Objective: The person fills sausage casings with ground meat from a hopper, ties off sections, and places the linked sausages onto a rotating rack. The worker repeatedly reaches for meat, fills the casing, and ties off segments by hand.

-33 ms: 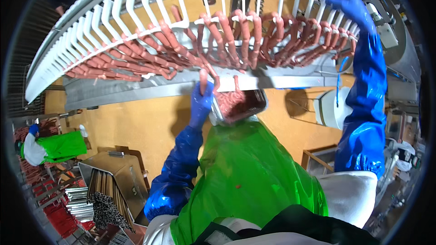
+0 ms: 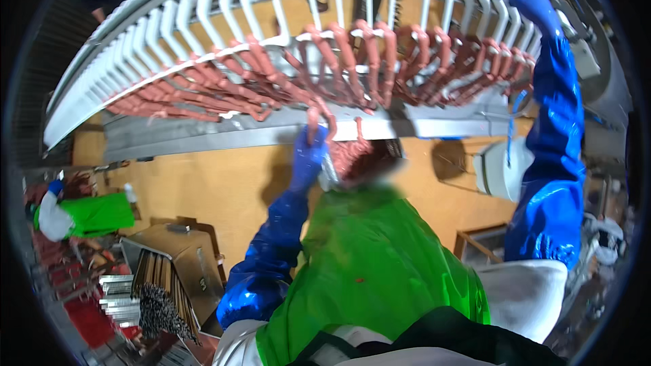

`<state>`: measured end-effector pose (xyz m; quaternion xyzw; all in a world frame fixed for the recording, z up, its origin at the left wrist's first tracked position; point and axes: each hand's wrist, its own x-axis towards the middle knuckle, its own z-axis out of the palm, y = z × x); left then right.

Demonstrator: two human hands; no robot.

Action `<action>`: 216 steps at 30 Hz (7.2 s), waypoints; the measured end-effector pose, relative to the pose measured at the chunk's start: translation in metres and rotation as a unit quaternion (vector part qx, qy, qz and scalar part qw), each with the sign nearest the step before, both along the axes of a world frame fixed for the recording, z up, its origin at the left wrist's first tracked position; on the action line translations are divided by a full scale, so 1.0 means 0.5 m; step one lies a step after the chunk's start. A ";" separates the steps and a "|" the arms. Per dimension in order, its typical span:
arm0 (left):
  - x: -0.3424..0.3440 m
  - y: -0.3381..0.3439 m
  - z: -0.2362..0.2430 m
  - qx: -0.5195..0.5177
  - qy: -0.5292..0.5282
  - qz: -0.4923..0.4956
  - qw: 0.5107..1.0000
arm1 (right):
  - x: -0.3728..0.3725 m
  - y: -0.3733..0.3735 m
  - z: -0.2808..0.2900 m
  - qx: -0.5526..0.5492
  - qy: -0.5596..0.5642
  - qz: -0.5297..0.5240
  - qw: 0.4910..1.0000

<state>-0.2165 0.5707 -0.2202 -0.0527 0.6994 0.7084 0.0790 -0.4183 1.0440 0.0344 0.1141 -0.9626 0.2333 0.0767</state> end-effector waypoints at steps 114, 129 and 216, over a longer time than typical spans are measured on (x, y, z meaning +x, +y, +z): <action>-0.056 0.091 0.031 -0.423 0.291 -0.104 0.852 | 0.276 -0.496 -0.508 -0.480 -0.219 0.196 0.827; -0.054 0.075 0.045 -0.234 0.287 0.019 0.929 | 0.321 -0.533 -0.496 -0.591 -0.228 0.085 0.769; -0.012 0.138 0.052 -0.134 0.127 0.028 0.982 | -0.169 0.122 -0.041 0.203 0.100 -0.075 0.971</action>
